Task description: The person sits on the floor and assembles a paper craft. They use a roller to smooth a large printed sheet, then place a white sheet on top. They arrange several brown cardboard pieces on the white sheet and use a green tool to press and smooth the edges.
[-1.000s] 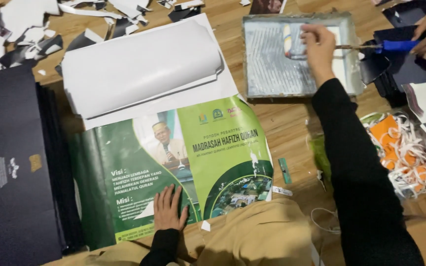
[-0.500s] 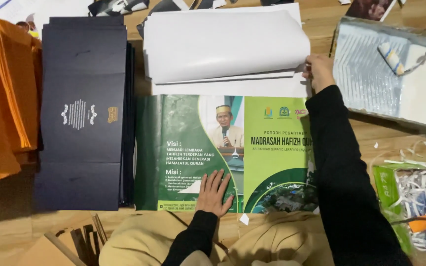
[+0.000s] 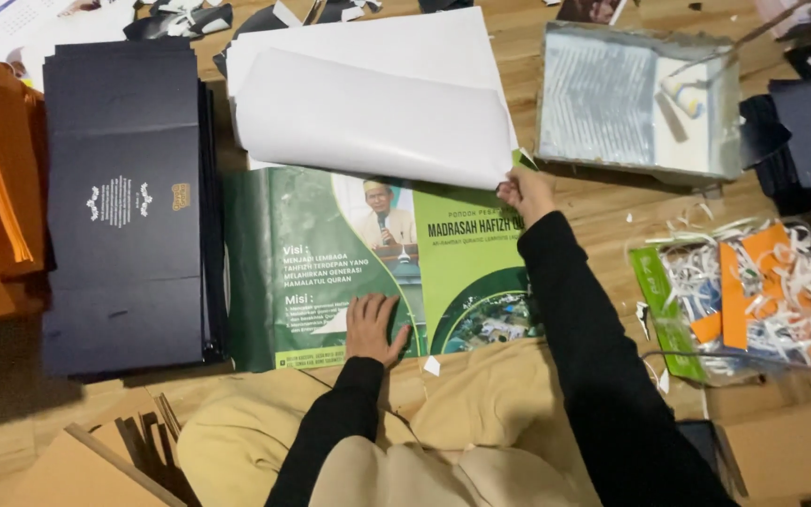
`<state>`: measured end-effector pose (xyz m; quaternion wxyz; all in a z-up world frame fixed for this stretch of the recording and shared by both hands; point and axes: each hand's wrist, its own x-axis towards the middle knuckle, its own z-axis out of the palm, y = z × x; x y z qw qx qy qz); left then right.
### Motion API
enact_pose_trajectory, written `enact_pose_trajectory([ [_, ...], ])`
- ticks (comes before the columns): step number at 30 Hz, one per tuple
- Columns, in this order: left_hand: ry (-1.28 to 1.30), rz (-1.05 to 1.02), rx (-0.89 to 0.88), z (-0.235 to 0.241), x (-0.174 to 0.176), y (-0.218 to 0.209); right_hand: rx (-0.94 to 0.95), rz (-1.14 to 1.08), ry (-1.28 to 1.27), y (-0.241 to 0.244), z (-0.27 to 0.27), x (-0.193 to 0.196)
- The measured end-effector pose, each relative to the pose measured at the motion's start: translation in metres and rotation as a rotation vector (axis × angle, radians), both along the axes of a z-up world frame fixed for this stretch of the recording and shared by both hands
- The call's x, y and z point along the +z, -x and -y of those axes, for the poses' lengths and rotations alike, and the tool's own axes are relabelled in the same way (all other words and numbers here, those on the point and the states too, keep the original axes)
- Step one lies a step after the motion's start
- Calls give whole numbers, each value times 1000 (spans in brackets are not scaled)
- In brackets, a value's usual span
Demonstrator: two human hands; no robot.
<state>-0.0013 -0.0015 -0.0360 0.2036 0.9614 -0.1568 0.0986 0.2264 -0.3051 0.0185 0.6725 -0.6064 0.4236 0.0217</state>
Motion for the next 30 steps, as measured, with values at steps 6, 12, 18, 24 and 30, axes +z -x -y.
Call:
enact_pose_trajectory([
  [6,760,-725,396,27,9,-33,-32,-42,-123,97,7,-8],
  [12,2178,-1102,388,43,-11,-70,5,-75,-109,155,36,-52],
  [18,2501,-970,384,54,16,-73,-53,-35,-392,193,51,-68],
  [24,2512,-905,303,45,27,-65,-94,21,-561,202,47,-61],
  [30,2532,-556,430,-17,64,-34,-83,56,-440,211,52,-56],
])
